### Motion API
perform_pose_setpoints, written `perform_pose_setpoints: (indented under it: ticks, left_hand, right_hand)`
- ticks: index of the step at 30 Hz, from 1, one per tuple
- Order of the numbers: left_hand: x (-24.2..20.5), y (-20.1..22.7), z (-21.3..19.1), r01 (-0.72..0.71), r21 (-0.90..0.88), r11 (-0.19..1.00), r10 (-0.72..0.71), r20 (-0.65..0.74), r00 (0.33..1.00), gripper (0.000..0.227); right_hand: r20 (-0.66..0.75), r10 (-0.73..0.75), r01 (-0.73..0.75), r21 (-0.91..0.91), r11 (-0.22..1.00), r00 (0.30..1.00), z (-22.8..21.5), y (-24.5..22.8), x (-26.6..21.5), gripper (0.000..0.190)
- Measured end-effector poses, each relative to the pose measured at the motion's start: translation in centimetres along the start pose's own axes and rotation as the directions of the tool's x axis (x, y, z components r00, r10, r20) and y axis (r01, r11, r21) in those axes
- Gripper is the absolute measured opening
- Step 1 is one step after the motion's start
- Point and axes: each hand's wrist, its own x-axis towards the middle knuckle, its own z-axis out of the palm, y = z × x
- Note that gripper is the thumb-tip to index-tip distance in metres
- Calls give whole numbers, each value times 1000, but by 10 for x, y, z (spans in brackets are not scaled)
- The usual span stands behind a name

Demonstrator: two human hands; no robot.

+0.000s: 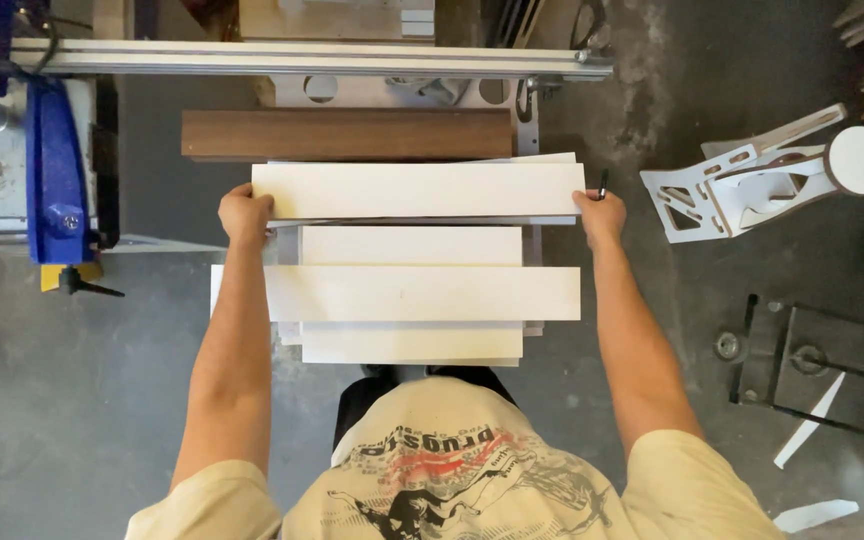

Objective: The person picks up white rectangular boards from a stack, marks them with a pen, and feeds them through a blue edge banding machine. They handle the boards one at a time, guiding them through the machine and then stacking the processed pieces.

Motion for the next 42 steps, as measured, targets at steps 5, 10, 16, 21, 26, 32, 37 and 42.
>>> perform_pose_setpoints:
  ticks: [5, 10, 16, 21, 26, 32, 37, 42]
  left_hand:
    - [-25, 29, -78, -119, -566, 815, 84, -89, 993, 43]
    - [-59, 46, -179, -160, -949, 271, 198, -108, 974, 40]
    - [-78, 53, -278, -223, -961, 164, 428, -134, 894, 45]
    - [-113, 48, -330, -294, -935, 198, 460, -177, 870, 59]
    - [-121, 18, -351, -264, -950, 168, 434, -169, 885, 55]
    - [-128, -5, -371, -251, -950, 187, 389, -163, 907, 60]
    - [-122, -15, -375, -245, -941, 233, 338, -158, 928, 49]
    - [-128, -5, -361, -516, -852, 92, 451, -426, 784, 24]
  right_hand:
    - [79, 82, -108, 434, 894, 993, -66, -61, -43, 25]
    - [282, -84, -140, 686, 714, 956, -139, -101, -90, 16]
    - [351, -309, -62, 743, 666, 884, -162, -92, -116, 15]
    - [69, -189, 59, 800, 597, 980, -178, -97, -143, 17]
    - [-10, -191, 138, 726, 674, 981, -212, -148, -219, 17]
    - [-100, -48, 102, 663, 741, 994, -218, -153, -271, 11]
    - [-123, 29, 57, 640, 766, 992, -218, -165, -305, 30]
    - [-272, -194, 322, 582, 747, 942, -215, -176, -336, 62]
